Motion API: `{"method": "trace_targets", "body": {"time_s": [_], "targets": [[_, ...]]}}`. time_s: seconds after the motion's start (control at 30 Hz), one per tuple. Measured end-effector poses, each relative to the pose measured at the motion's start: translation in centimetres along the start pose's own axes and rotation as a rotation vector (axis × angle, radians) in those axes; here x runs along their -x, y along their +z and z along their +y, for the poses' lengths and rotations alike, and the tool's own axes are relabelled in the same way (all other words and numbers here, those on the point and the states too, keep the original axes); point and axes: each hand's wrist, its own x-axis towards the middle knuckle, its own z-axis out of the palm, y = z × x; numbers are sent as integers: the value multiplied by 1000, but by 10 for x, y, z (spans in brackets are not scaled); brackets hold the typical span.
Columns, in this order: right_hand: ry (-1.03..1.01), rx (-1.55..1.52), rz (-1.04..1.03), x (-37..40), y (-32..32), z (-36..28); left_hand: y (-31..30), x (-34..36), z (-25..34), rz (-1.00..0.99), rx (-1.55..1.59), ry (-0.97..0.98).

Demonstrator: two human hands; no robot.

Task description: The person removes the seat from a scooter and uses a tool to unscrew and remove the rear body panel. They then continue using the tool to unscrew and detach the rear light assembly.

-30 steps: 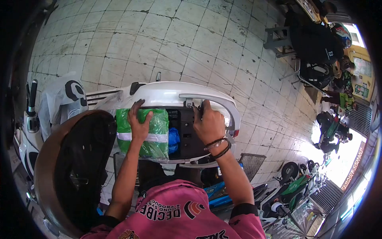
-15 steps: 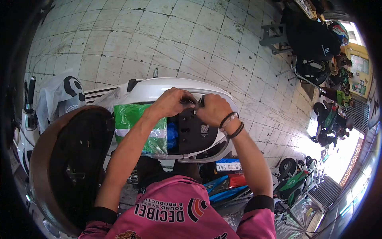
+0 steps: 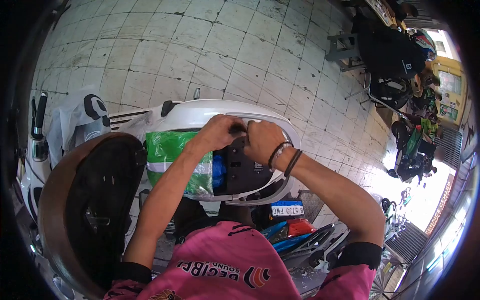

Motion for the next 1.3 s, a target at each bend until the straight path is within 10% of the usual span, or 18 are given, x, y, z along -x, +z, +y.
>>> {"method": "trace_targets", "body": {"time_s": [0.33, 0.57, 0.73, 0.93, 1.0, 1.07, 1.3], "targets": [[-792, 460, 96, 6, 8, 22, 13, 7, -24, 91, -66, 103], [-18, -68, -151, 17, 13, 20, 22, 2, -24, 122, 45, 32], [-125, 151, -31, 13, 23, 26, 20, 5, -16, 118, 69, -33], [-705, 320, 377, -9, 10, 47, 20, 2, -22, 86, -82, 2], [-636, 225, 478, 0, 20, 48, 25, 1, -24, 140, -53, 40], [108, -366, 455, 22, 38, 37, 30, 3, -21, 165, -9, 30], [146, -368, 526, 21, 40, 6, 21, 1, -20, 143, -24, 23]]}}
